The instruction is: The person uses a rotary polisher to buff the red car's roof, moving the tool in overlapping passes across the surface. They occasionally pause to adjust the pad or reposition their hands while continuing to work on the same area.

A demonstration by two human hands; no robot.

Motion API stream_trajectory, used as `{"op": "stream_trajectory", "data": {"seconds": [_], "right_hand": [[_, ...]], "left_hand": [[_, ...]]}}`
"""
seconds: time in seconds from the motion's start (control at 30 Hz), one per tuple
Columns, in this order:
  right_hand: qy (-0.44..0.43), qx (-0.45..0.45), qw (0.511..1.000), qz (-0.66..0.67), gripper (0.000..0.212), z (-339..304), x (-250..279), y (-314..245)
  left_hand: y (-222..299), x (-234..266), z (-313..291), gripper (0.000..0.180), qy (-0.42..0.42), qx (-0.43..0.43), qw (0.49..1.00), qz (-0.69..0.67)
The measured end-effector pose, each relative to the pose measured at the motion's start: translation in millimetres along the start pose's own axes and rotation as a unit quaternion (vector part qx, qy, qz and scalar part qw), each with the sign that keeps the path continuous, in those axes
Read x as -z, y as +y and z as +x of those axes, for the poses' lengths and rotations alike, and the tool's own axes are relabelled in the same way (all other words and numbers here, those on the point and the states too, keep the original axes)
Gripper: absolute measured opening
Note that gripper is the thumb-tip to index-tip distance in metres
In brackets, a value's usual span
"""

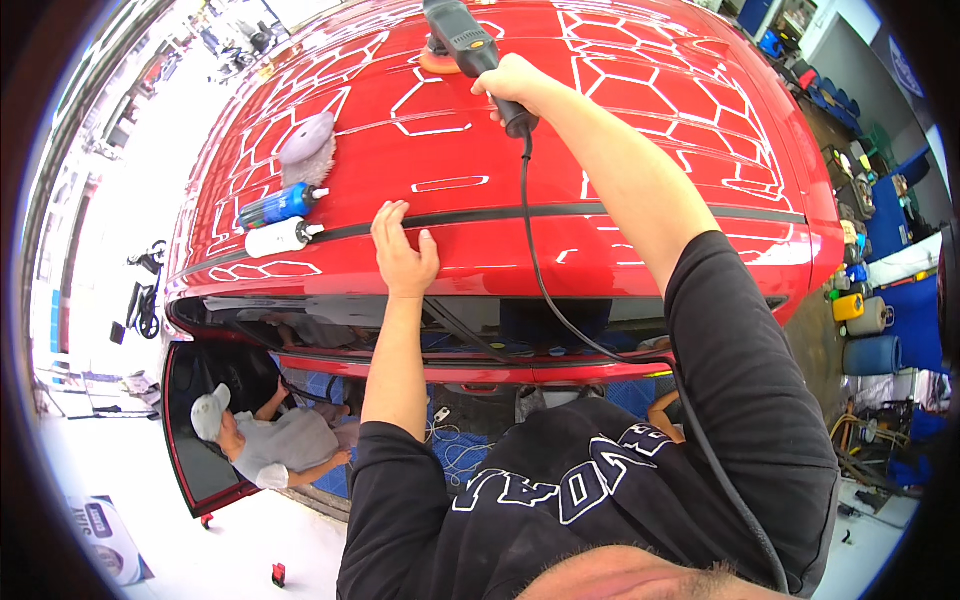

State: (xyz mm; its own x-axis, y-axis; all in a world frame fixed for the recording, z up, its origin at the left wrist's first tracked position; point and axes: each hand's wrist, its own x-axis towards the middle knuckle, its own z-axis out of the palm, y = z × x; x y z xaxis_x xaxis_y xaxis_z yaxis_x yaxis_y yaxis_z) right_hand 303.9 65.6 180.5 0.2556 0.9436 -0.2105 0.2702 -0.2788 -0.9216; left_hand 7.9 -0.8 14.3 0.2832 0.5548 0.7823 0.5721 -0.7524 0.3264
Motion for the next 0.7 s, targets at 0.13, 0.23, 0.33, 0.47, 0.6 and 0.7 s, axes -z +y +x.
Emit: {"op": "stream_trajectory", "data": {"seconds": [0.13, 0.23, 0.33, 0.47, 0.6, 0.7], "right_hand": [[0.020, 0.011, 0.999, -0.044, 0.027, -7.1, 30.8, 9.8], [0.046, -0.006, 0.992, -0.115, 0.026, -9.7, 52.3, 17.8], [0.059, -0.009, 0.991, -0.118, 0.028, -12.6, 80.5, 20.5], [0.049, -0.046, 0.992, -0.105, 0.020, -28.7, 117.1, 28.0], [0.077, -0.048, 0.989, -0.114, 0.018, -38.8, 139.9, 44.3], [0.103, -0.051, 0.986, -0.120, 0.016, -40.9, 162.2, 54.6]], "left_hand": [[0.1, -0.5, -0.7, 0.050, 0.003, 0.002, 1.000, 0.010], [1.5, -1.5, 0.2, 0.049, 0.002, 0.002, 1.000, 0.012], [0.9, -3.4, -0.5, 0.049, -0.004, 0.007, 1.000, 0.017], [-3.7, -2.3, -3.6, 0.049, -0.009, 0.008, 1.000, 0.027], [-6.0, -2.9, -3.0, 0.048, -0.016, 0.004, 0.999, 0.030], [-6.0, -4.1, -3.3, 0.049, -0.019, 0.008, 0.999, 0.030]]}}
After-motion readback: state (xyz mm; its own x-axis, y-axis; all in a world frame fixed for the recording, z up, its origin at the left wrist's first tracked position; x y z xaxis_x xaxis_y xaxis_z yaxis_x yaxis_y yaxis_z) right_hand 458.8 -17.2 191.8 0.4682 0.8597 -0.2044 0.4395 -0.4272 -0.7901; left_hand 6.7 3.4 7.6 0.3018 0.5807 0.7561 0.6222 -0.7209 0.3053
